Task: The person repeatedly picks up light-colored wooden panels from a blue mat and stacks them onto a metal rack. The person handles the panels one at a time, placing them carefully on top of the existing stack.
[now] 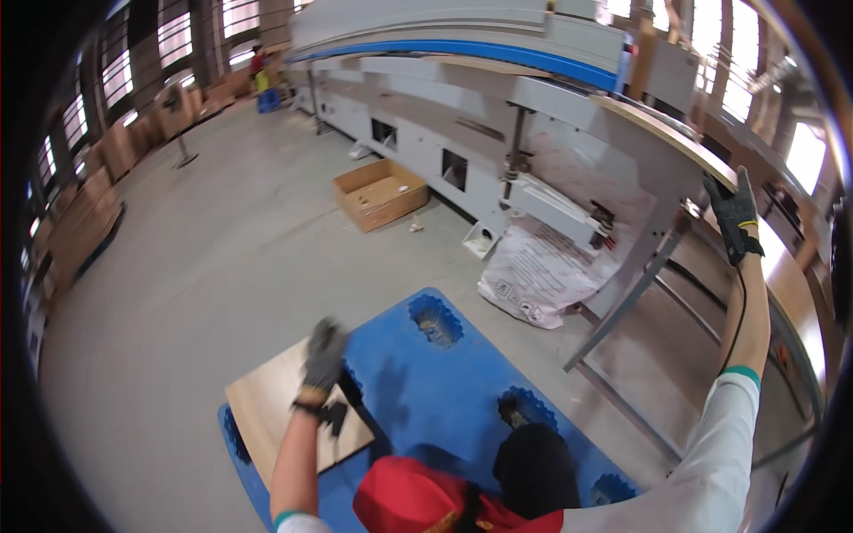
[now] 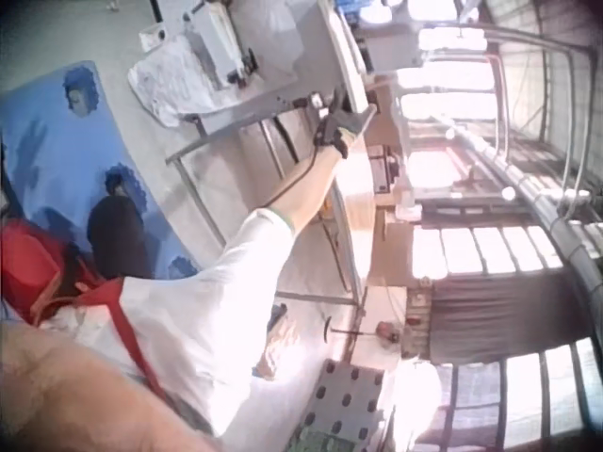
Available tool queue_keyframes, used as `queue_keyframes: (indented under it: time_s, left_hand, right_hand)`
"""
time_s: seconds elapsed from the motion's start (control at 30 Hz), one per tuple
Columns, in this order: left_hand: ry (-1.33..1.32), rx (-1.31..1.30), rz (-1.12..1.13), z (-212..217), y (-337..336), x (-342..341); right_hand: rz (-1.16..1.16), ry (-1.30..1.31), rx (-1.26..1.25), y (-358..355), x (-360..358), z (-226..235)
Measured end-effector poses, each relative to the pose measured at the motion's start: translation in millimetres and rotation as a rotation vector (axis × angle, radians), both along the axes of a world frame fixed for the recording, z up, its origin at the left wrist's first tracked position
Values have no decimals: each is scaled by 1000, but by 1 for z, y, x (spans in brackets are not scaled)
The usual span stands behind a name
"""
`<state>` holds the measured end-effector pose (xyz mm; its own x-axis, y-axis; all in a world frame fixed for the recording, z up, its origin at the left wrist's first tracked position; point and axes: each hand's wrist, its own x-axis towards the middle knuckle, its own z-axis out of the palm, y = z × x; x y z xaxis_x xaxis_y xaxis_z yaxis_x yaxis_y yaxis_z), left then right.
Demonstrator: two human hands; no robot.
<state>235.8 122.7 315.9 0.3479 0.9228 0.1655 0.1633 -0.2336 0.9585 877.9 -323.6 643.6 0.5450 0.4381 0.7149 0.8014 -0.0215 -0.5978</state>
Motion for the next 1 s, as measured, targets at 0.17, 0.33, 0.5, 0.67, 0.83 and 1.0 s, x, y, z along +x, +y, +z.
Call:
queue_keyframes:
  time_s: [0.17, 0.33, 0.5, 0.67, 0.83, 1.0]
  left_hand:
    - [-378, 156, -689, 119, -86, 214]
    - [-1012, -199, -1371, 160, -217, 307]
    - [-899, -460, -1142, 143, -263, 292]
    - [-736, -638, -1020, 34, -188, 174]
    - [-125, 642, -141, -55, -160, -57]
    - [-1540, -865, -21, -65, -182, -160]
  right_hand:
    - [-195, -139, -87, 4, -45, 3]
    - [60, 140, -86, 14, -228, -60]
    - [690, 1267, 441, -1, -319, -130]
    - [45, 906, 726, -14, -301, -214]
    - [785, 1459, 284, 145, -409, -286]
    - [716, 1602, 124, 230, -520, -416]
